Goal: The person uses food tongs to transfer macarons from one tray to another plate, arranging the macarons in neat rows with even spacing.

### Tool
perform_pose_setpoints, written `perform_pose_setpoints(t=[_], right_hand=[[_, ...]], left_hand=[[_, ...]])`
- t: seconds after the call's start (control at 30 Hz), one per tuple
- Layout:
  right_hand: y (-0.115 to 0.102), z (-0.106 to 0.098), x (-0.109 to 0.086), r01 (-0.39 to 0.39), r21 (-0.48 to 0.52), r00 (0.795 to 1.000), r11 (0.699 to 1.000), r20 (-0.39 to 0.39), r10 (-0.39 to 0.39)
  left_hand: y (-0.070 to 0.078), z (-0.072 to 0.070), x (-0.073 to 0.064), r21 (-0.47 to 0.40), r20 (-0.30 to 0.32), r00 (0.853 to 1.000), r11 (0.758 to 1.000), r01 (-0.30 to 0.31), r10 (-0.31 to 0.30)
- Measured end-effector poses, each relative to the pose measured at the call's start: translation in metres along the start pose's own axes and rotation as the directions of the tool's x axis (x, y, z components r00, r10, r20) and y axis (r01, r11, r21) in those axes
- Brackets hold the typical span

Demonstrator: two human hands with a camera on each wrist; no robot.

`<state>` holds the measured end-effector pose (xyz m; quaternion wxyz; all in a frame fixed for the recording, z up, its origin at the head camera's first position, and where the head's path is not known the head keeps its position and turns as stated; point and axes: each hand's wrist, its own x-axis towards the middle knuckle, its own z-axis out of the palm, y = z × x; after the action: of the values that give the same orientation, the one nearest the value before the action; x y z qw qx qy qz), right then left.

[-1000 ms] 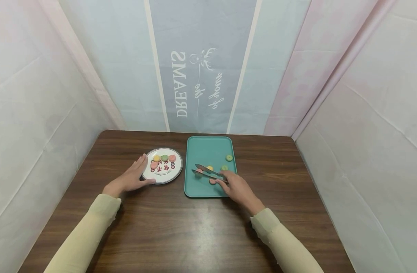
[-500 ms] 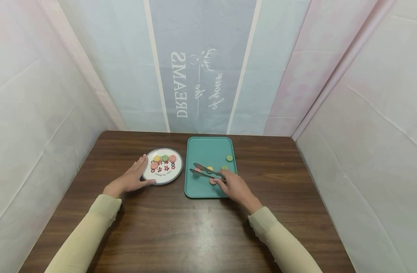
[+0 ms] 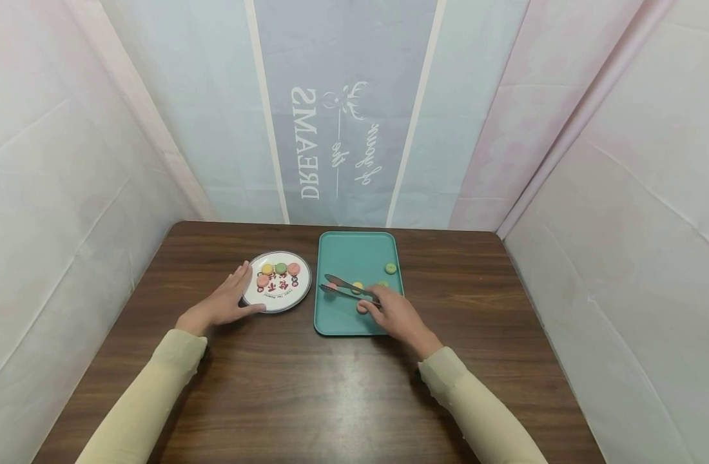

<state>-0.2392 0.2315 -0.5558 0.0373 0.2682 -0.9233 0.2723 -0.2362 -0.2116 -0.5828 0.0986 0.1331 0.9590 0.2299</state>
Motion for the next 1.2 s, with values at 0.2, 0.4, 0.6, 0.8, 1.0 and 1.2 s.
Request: perform_pose_setpoints(t=[0.2, 0.4, 0.6, 0.8, 1.0, 1.2], right_hand=[[-0.003, 0.0, 0.004, -0.014, 0.007, 1.0, 1.0, 0.023, 0.014], [-0.004, 0.001, 0.008, -0.038, 0.036, 0.997, 0.999, 0.063, 0.036], [-0.006, 0.0, 0.011, -0.036, 0.036, 0.997, 0.999, 0.068, 0.033], [-0.009, 0.002, 0.015, -0.014, 0.053, 0.998, 0.998, 0.069, 0.011], [-0.01, 0.004, 0.021, 0.017, 0.061, 0.997, 0.998, 0.079, -0.022], [-0.014, 0.003, 0.025, 0.04, 0.053, 0.996, 0.998, 0.073, -0.044]], left_hand=[[0.001, -0.001, -0.001, 0.001, 0.0, 1.0, 1.0, 0.0, 0.0], [0.003, -0.003, -0.002, -0.003, 0.002, 1.0, 1.0, 0.006, -0.006], [0.003, -0.004, -0.002, 0.001, 0.0, 1.0, 1.0, 0.0, 0.0], [0.004, -0.005, -0.002, 0.0, 0.001, 1.0, 1.0, 0.003, -0.003], [0.004, -0.005, -0.002, -0.004, 0.002, 1.0, 1.0, 0.006, -0.006], [0.004, -0.005, -0.001, -0.005, 0.009, 1.0, 1.0, 0.005, -0.005]])
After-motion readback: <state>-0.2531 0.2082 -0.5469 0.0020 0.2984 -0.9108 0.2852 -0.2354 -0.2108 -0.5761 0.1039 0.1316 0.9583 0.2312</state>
